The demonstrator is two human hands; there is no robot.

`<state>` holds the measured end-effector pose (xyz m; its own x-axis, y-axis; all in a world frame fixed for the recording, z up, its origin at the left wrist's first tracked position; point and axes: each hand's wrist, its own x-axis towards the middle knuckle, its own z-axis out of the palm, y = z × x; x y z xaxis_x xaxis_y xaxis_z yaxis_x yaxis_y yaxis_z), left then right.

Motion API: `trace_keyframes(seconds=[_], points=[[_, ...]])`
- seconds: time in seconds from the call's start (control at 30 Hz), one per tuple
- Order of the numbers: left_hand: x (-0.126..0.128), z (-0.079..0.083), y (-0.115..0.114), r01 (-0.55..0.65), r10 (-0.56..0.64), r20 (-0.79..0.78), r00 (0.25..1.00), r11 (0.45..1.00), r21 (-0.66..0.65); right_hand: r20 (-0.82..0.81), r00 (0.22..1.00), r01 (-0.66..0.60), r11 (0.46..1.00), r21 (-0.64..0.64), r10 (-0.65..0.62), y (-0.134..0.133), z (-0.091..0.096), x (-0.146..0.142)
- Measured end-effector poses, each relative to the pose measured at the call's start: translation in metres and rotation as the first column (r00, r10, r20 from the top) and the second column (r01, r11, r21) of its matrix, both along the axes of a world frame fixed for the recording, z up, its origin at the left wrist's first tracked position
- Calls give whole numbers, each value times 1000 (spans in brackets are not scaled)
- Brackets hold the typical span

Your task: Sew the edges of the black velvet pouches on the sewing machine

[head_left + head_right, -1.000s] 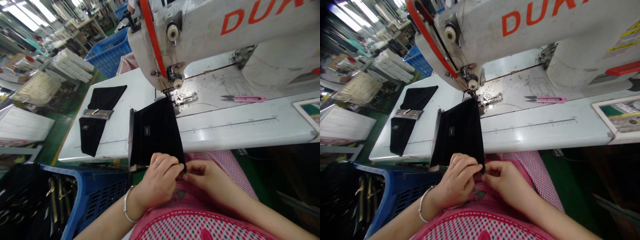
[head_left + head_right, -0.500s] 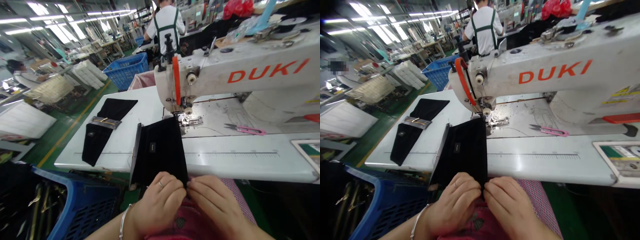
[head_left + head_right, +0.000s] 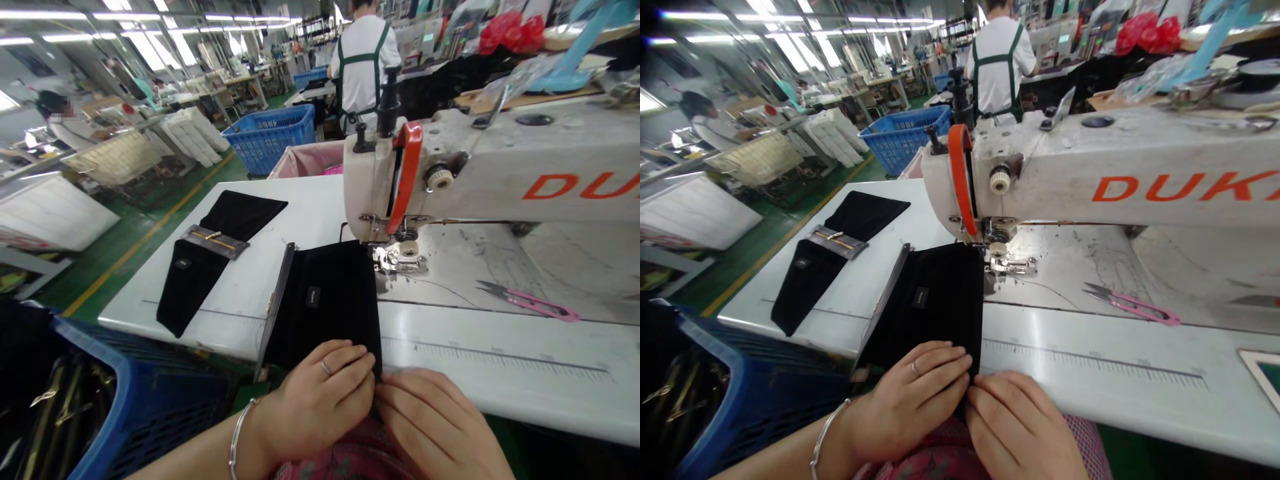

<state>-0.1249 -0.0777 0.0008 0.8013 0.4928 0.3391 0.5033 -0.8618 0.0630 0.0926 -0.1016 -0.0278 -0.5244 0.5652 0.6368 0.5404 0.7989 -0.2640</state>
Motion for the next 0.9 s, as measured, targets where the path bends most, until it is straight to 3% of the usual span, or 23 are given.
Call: trace_keyframes(seconds=[0.13, 0.23, 0.43, 0.9], points=[[1, 6, 14, 20, -9, 80, 997, 989, -145, 65, 998, -14, 1000, -9, 14, 15, 4, 2], [2, 4, 24, 50, -16, 179, 984, 982, -185, 98, 995, -15, 1000, -4, 15, 27, 8, 5], [0, 7, 47, 77, -35, 147, 988, 954, -288, 149, 988, -33, 999, -22, 36, 45, 13, 12], [1, 7, 111, 174, -131, 191, 973, 958, -230, 161, 985, -27, 985, -169, 55, 85, 17, 16]])
